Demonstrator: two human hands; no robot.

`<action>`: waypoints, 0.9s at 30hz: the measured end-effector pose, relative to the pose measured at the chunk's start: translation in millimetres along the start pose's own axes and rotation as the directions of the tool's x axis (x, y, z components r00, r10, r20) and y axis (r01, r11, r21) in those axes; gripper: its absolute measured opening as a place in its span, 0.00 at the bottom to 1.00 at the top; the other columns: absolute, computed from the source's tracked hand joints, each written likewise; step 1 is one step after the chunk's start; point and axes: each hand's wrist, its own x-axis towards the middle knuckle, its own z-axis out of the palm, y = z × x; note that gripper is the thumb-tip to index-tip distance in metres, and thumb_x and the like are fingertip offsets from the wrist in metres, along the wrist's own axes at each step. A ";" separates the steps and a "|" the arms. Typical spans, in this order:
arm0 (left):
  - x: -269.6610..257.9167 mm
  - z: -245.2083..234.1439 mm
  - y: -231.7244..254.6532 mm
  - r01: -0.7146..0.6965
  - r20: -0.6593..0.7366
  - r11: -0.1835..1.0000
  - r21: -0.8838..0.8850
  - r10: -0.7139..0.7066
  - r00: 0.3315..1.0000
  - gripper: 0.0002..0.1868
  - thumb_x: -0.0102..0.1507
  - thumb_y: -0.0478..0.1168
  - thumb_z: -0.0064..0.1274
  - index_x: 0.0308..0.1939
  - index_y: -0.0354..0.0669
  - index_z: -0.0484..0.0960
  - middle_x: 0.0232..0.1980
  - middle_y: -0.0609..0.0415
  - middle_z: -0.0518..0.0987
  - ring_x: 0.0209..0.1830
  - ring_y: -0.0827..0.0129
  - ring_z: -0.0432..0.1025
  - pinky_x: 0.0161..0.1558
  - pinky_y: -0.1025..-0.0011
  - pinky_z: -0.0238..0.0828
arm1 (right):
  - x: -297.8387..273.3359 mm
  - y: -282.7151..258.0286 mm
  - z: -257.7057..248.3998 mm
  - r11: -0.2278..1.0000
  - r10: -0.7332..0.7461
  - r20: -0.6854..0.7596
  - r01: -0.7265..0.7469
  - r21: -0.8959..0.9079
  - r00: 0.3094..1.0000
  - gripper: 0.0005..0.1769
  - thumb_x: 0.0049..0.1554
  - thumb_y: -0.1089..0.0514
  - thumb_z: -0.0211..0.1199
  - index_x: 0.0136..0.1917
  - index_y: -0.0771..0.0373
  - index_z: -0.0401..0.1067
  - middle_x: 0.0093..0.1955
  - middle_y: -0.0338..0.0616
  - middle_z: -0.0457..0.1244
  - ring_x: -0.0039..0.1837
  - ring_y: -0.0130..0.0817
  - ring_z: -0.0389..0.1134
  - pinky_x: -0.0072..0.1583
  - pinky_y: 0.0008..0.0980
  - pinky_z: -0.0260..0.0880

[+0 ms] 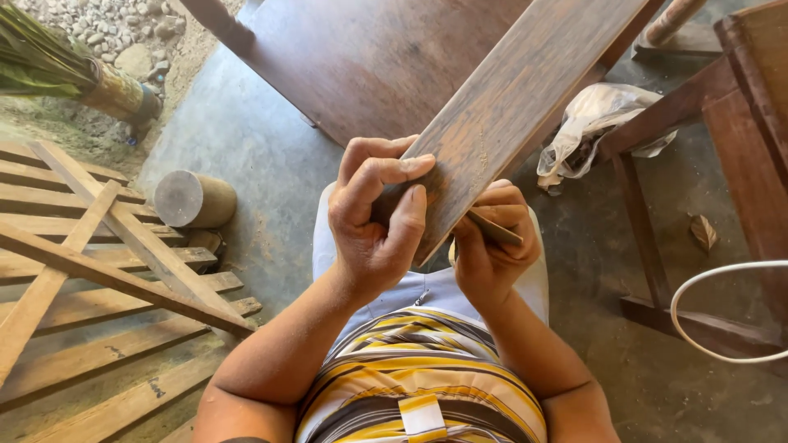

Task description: The person sands a wooden chair with sandpaper to smooth the surface.

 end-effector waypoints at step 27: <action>-1.7 2.8 -13.3 -0.010 -0.020 0.998 -0.068 0.008 1.000 0.13 0.63 0.26 0.49 0.50 0.39 0.80 0.58 0.48 0.75 0.51 0.65 0.73 0.52 0.72 0.73 | 3.5 18.7 -6.2 0.996 0.084 0.040 -0.085 0.026 0.996 0.11 0.54 0.70 0.66 0.42 0.58 0.67 0.44 0.36 0.63 0.48 0.28 0.60 0.55 0.28 0.63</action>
